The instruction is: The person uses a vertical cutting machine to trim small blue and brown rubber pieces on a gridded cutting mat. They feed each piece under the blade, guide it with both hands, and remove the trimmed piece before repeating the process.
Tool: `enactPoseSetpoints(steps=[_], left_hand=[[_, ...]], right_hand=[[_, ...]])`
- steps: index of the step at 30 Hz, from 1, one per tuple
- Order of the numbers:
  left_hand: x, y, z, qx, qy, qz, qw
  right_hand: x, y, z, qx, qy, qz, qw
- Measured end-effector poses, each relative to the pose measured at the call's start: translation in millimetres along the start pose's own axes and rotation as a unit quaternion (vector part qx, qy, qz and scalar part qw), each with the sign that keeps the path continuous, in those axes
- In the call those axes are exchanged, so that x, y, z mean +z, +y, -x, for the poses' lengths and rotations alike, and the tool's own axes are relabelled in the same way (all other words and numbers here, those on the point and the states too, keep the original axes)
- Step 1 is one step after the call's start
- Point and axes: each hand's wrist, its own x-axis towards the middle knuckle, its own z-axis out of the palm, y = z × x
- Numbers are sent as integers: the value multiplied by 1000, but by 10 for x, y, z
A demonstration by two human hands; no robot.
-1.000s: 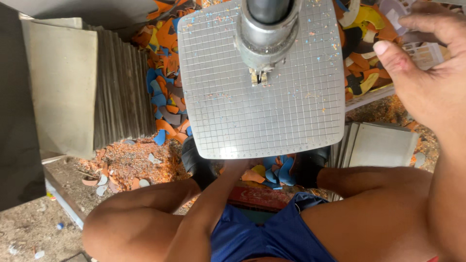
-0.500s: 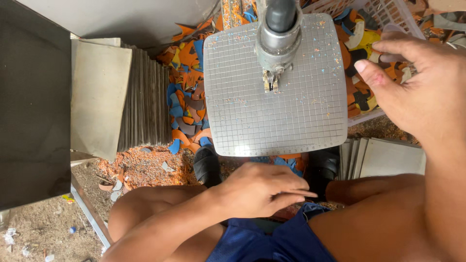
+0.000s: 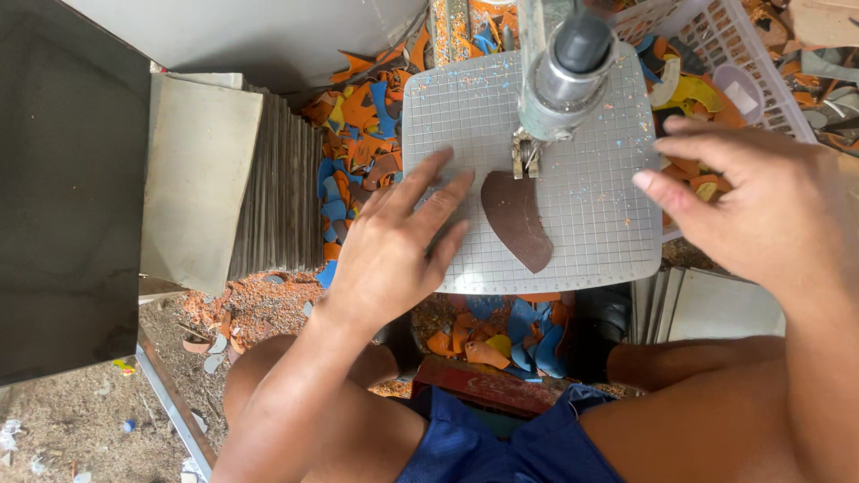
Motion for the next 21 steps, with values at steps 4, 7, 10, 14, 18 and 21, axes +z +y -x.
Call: enactPoseSetpoints(steps=[4, 7, 10, 14, 18, 21], left_hand=[[124, 23, 17, 54, 8, -19, 998], [252, 68, 14, 87, 47, -78, 992], [335, 122, 45, 57, 63, -87, 992], [433, 147, 64, 47, 91, -98, 990], [506, 106, 13, 53, 120, -107, 986], [538, 115, -21, 56, 131, -117, 983]], right_hand=[[124, 29, -29, -151, -45, -38, 987], [312, -69, -12, -225, -69, -42, 971], [413, -178, 39, -248, -97, -64, 962], [425, -209, 8, -247, -118, -91, 958], [418, -149, -59, -257, -125, -116, 951], [413, -104, -94, -249, -142, -107, 952]])
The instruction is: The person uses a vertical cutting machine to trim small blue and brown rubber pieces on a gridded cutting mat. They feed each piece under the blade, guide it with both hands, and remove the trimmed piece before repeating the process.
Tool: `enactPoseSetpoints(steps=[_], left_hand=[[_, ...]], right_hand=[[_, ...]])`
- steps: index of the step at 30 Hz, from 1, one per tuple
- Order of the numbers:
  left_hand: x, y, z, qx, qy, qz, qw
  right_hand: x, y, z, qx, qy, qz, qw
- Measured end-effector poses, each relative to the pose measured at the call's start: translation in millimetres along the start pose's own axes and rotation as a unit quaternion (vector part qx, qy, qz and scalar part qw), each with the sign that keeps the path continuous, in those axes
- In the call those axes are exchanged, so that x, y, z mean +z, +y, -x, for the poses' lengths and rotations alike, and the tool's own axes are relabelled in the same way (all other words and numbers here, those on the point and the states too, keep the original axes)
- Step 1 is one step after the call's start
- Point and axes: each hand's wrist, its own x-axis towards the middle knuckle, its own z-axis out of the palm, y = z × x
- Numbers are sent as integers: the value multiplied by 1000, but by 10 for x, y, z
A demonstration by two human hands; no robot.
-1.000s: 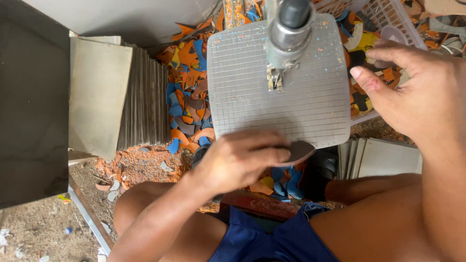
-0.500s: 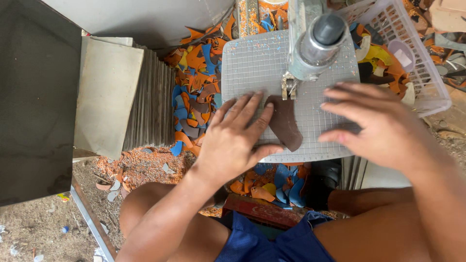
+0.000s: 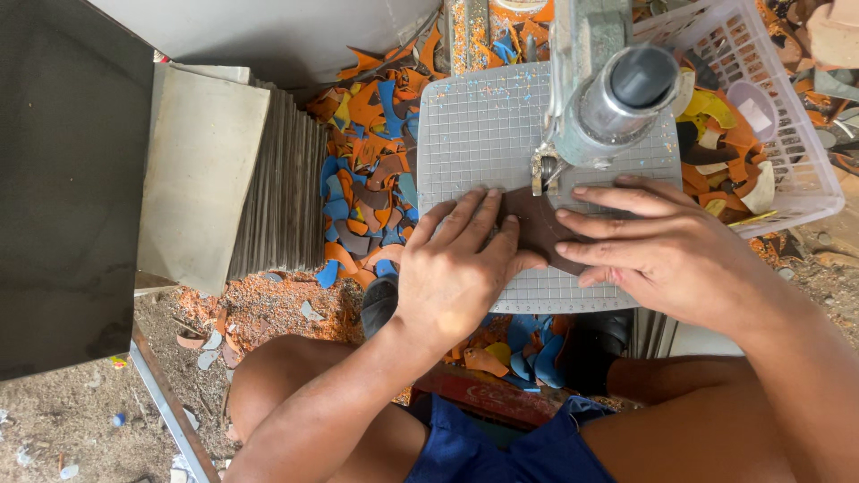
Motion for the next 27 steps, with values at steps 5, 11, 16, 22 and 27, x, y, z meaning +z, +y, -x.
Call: enactPoseSetpoints(steps=[5, 11, 16, 22, 27], left_hand=[[17, 42, -32, 3, -4, -3, 1000], [34, 45, -29, -1, -16, 6, 1000], [45, 85, -26, -9, -23, 4, 1000], [71, 111, -37, 0, -33, -2, 999], [95, 118, -33, 4, -49, -20, 999]], right_hand=[[-47, 71, -35, -35, -5, 7, 999], [-63, 116, -62, -42, -9, -8, 999], [-52, 148, -44, -28, -8, -23, 999], [-32, 225, -22, -19, -12, -26, 999], [18, 298, 25, -12, -13, -30, 999]])
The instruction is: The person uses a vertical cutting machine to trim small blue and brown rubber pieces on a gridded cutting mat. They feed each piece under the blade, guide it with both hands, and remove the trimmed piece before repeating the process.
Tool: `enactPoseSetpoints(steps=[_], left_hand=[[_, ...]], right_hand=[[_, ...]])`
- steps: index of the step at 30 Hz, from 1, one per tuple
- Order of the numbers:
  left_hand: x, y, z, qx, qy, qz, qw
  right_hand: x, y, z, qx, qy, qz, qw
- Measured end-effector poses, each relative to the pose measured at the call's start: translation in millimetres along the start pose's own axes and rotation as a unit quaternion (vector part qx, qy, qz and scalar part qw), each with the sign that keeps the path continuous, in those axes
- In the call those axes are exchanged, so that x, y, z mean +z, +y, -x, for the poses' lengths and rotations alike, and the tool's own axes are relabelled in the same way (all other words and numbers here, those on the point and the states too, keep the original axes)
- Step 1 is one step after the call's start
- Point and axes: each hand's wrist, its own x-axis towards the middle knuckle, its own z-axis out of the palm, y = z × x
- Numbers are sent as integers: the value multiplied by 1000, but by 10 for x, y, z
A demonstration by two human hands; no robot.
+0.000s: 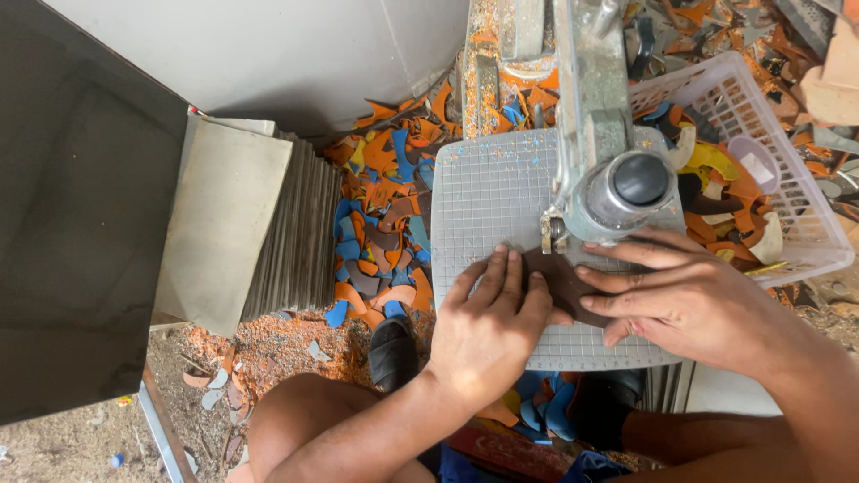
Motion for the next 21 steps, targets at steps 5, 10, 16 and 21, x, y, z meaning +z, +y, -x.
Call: enactPoseSetpoints(steps=[5, 10, 16, 21], left_hand=[[11, -11, -15, 7, -1, -3, 1000], [-17, -55, -35, 14, 0, -7, 1000], [-11, -117, -53, 22, -13, 14, 1000], [-32, -165, -109, 45, -15, -1, 999]], right_hand=[[46, 53, 66, -30, 34, -19, 999], [90, 41, 93, -14, 24, 47, 999], [33, -83, 24, -4, 22, 65, 998], [-26, -177, -91, 8, 29, 70, 997]])
